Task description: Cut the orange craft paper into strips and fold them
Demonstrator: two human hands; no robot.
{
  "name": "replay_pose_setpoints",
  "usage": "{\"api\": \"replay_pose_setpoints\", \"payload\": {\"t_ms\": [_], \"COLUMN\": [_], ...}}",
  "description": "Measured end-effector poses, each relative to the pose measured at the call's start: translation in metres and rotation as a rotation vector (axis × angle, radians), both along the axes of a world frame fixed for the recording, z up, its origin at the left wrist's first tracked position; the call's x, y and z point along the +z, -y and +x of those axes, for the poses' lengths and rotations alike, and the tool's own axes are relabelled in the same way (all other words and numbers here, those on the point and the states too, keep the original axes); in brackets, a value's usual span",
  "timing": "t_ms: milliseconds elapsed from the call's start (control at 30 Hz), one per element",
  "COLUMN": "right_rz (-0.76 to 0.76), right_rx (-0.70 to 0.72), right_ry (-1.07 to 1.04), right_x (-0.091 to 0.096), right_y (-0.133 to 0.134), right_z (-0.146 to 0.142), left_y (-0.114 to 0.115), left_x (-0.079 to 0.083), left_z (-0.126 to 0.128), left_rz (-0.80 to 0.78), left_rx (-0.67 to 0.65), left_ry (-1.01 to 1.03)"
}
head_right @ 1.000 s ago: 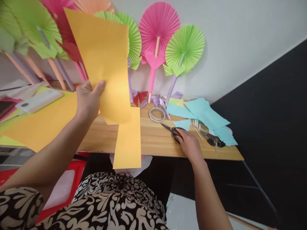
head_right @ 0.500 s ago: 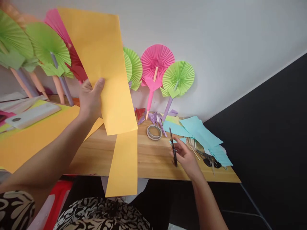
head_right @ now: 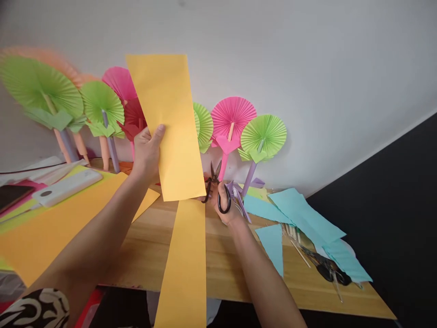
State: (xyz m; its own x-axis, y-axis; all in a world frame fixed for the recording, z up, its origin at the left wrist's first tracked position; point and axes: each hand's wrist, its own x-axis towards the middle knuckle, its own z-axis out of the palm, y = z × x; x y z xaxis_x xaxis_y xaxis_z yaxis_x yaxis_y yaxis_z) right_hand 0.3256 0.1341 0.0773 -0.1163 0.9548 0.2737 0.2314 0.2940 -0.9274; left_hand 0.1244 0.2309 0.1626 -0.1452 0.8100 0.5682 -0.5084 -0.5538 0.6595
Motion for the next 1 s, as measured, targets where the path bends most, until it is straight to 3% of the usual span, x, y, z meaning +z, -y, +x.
{"api": "replay_pose_setpoints", "payload": {"t_ms": [133,333,667,1000], "right_rz": [-0.099,-0.121,-0.032,-0.034], "right_rx": [0.069,-0.016,-0.026,-0.073], "right_ry": [-0.318,-0.300,-0.074,-0.034], "right_x": [-0.024,-0.048,-0.045,-0.043], "right_y": [0.002,0.003,0.010,0.011], "right_z": [-0.010,-0.013,-0.017,-0.015], "left_y": [-0.017,-0.039,-0.041,-0.051], "left_x": [0.001,0.001,0.008,0.004], "left_z": [-0.004,-0.015,-0.026,-0.019], "left_rz": [0.057,0.180,0.291,0.359], "left_rx": [0.078,0.169,0.278,0.216], "left_ry": [0.006,0.013,-0.121,-0.095]}}
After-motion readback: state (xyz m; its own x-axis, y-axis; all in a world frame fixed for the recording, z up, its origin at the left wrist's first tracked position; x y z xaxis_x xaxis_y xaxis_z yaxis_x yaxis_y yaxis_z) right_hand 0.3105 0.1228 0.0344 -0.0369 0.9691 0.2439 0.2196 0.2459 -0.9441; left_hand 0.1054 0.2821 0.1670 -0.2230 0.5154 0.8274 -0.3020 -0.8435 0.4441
